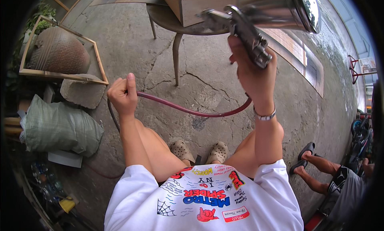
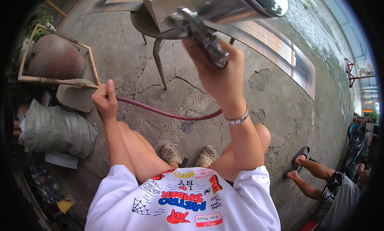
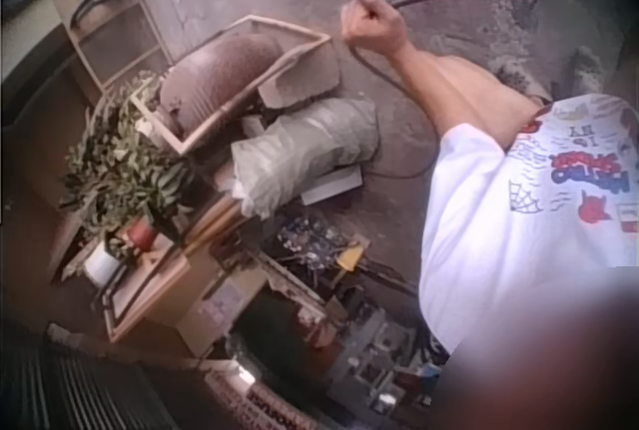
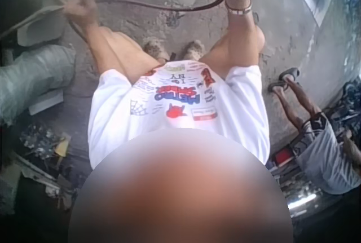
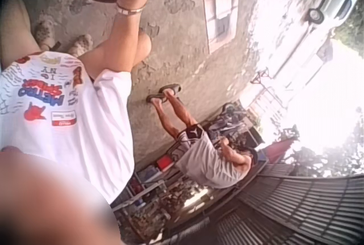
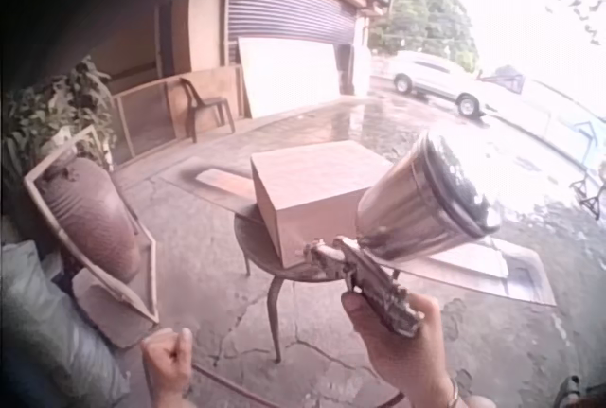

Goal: The person aligns a wooden plank on a table with another person, then moves to an outdoor area and uses a spray gun to apply paint to a wooden box placed on a stool. The person rotates the box to coat multiple sides.

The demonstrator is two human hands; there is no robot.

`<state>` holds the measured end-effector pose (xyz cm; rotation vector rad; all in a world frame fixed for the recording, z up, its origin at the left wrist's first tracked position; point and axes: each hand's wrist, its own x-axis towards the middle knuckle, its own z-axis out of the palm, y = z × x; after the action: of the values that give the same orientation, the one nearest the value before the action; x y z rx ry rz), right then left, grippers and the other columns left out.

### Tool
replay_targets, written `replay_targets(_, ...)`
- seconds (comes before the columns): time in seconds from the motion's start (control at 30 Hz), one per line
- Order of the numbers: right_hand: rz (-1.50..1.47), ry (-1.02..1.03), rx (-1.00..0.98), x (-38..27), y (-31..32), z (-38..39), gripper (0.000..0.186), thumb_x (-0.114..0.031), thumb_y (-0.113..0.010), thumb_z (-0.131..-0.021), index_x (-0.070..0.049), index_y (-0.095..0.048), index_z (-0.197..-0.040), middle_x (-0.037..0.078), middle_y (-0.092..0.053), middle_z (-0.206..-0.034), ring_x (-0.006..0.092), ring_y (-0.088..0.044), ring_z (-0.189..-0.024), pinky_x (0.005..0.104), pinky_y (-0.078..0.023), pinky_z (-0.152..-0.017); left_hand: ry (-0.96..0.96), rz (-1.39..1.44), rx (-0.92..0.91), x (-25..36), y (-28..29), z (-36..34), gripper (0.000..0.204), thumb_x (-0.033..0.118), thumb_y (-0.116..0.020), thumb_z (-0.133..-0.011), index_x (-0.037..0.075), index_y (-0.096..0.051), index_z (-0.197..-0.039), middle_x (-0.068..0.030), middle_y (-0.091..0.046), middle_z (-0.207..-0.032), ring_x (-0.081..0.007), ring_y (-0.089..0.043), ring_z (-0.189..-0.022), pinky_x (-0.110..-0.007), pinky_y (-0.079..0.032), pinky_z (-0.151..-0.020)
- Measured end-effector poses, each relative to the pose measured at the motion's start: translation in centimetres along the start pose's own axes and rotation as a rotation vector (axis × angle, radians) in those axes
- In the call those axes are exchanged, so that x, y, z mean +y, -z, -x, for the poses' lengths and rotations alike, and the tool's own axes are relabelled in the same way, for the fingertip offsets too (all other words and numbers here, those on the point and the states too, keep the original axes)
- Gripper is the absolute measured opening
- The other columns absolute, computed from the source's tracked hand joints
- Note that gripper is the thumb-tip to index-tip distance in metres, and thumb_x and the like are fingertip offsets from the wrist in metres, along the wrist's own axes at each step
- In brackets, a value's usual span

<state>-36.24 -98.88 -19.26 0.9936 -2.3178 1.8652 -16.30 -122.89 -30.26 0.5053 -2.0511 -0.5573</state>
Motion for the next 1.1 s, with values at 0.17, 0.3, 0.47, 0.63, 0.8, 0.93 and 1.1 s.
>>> replay_targets(0.17, 0.156, 0.055, 0.141, 4.1, 2.5, -2.8, 0.035, -0.038, -0.075, -0.098, -0.003, -0.077, -0.093, 0.0, -0.069, -0.065, 0.0031, -0.052, -0.045, 0.0236, -0.036, -0.041, -0.032, 0.01, -0.047, 1.0, -0.7, 0.2, 0.05, 0.016, -0.069, -0.098, 0.001, -0.044, -0.057, -0.0114, -0.037, -0.051, -0.0236, -0.035, -0.047, -0.039, -0.025, -0.048)
replay_targets(0.3, 0.161, 0.026, 0.216, 6.3, 4.3, -4.5, 0.04, -0.042, -0.075, -0.097, -0.003, -0.075, -0.087, 0.003, -0.069, -0.065, 0.005, -0.051, -0.04, 0.0234, -0.034, -0.038, -0.067, 0.015, -0.073, 1.5, -1.1, 0.5, 0.049, 0.016, -0.07, -0.097, 0.002, -0.045, -0.057, -0.0108, -0.038, -0.052, -0.0237, -0.036, -0.047, -0.039, -0.025, -0.047)
replay_targets(0.47, 0.24, -0.018, 0.29, 8.8, 7.0, -6.5, 0.041, -0.043, -0.075, -0.096, -0.004, -0.074, -0.084, 0.004, -0.069, -0.066, 0.0062, -0.052, -0.039, 0.0245, -0.034, -0.036, -0.103, 0.023, -0.102, 2.6, -1.6, 0.6, 0.048, 0.016, -0.071, -0.097, 0.003, -0.046, -0.057, -0.0098, -0.04, -0.051, -0.0233, -0.038, -0.047, -0.038, -0.027, -0.047)
replay_targets(0.63, 0.248, -0.095, 0.376, 9.5, 8.7, -7.9, 0.047, -0.047, -0.076, -0.094, -0.003, -0.078, -0.078, 0.002, -0.065, -0.055, 0.0082, -0.058, -0.044, 0.0256, -0.039, -0.043, -0.122, 0.045, -0.122, 3.1, -2.4, 0.9, 0.048, 0.017, -0.072, -0.096, 0.003, -0.047, -0.057, -0.0093, -0.04, -0.051, -0.0228, -0.039, -0.047, -0.037, -0.027, -0.047)
replay_targets(0.8, 0.269, -0.091, 0.469, 9.9, 10.9, -9.7, 0.046, -0.046, -0.075, -0.095, 0.0, -0.078, -0.087, 0.005, -0.07, -0.063, 0.0102, -0.058, -0.041, 0.0279, -0.041, -0.037, -0.14, 0.063, -0.144, 4.0, -2.8, 1.1, 0.049, 0.019, -0.072, -0.096, 0.004, -0.046, -0.057, -0.009, -0.039, -0.051, -0.0227, -0.039, -0.047, -0.037, -0.027, -0.046)
replay_targets(0.93, 0.253, 0.005, 0.535, 8.7, 11.3, -10.0, 0.044, -0.042, -0.072, -0.098, 0.001, -0.076, -0.086, 0.006, -0.072, -0.069, 0.0111, -0.057, -0.04, 0.0279, -0.042, -0.036, -0.141, 0.049, -0.144, 4.3, -2.9, 1.1, 0.049, 0.019, -0.071, -0.096, 0.004, -0.045, -0.057, -0.0089, -0.038, -0.051, -0.0225, -0.038, -0.047, -0.037, -0.026, -0.046)
replay_targets(1.1, 0.15, -0.116, 0.373, 7.1, 10.3, -7.7, 0.043, -0.042, -0.074, -0.097, 0.0, -0.074, -0.087, 0.006, -0.07, -0.066, 0.0085, -0.054, -0.038, 0.0254, -0.039, -0.035, -0.084, 0.069, -0.063, 3.4, -2.4, 0.9, 0.05, 0.016, -0.069, -0.099, 0.003, -0.043, -0.058, -0.0089, -0.037, -0.051, -0.0214, -0.036, -0.047, -0.037, -0.025, -0.047)
